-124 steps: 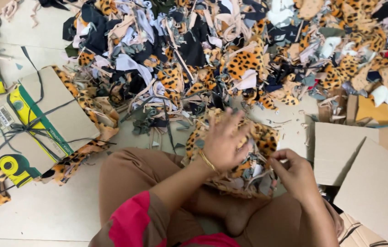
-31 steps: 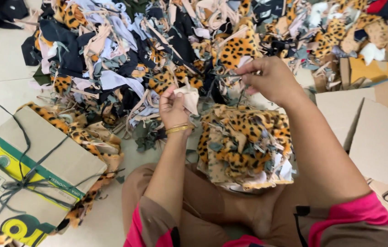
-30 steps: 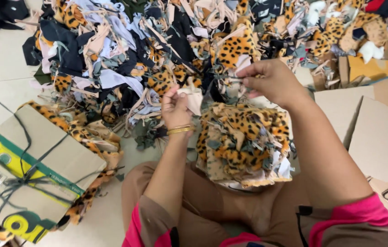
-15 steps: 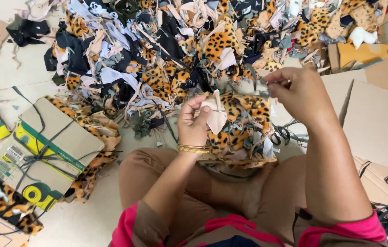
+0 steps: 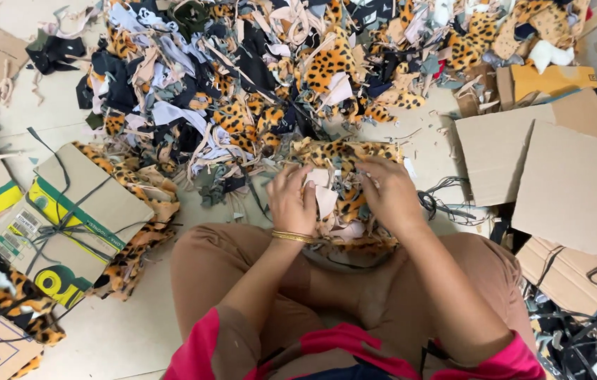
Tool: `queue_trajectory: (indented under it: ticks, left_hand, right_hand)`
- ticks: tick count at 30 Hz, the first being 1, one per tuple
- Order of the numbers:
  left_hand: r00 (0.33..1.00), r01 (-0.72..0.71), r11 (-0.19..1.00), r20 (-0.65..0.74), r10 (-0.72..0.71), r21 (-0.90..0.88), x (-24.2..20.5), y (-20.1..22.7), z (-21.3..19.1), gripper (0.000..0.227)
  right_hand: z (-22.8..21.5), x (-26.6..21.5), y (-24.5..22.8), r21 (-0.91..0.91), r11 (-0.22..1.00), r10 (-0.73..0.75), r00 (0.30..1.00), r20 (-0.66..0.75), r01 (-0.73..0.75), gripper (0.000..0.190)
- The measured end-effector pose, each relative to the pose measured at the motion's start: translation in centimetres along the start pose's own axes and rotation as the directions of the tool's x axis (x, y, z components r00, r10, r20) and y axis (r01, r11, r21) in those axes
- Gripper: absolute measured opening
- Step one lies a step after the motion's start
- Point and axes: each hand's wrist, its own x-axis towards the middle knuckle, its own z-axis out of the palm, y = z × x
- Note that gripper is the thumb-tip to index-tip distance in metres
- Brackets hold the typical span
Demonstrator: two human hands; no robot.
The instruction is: The person sorts through a pile of scrap fabric pieces by hand, picking up individual pieces, smoothing them out, and stacking them into a neat bundle.
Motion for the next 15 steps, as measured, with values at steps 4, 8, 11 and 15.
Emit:
queue_trajectory:
  ticks: [4, 8, 11, 15]
  left_hand:
    - [0.97, -0.238, 0.971, -0.051, 0.239, 0.034, 0.2, 0.3, 1.9, 0.036]
    - [0.931, -0.363, 0.889, 0.15, 0.333, 0.279, 0.4, -0.1, 3.0, 0.048]
    - [0.95, -0.295, 0.91, 0.196, 0.245, 0.291, 0.0, -2.4, 4.6, 0.051]
    - [0.953, -0.263, 0.953, 0.194, 0.233, 0.151, -0.5, -4.7, 5.9, 0.053]
  right_hand:
    - [3.0, 0.7, 0.6, -0.234, 0.961, -0.177, 0.978, -0.108, 0.148, 0.036]
    - [5.5, 1.4, 0.5, -0.47, 0.875, -0.114, 0.993, 0.04, 0.119, 0.05]
    - [7.3, 1.3, 1.6, -0.488, 0.864, -0.068, 0.988, 0.139, 0.128, 0.053]
    - [8.6, 1.1, 2.0, -0.478, 0.873, -0.012, 0.982, 0.188, 0.102, 0.053]
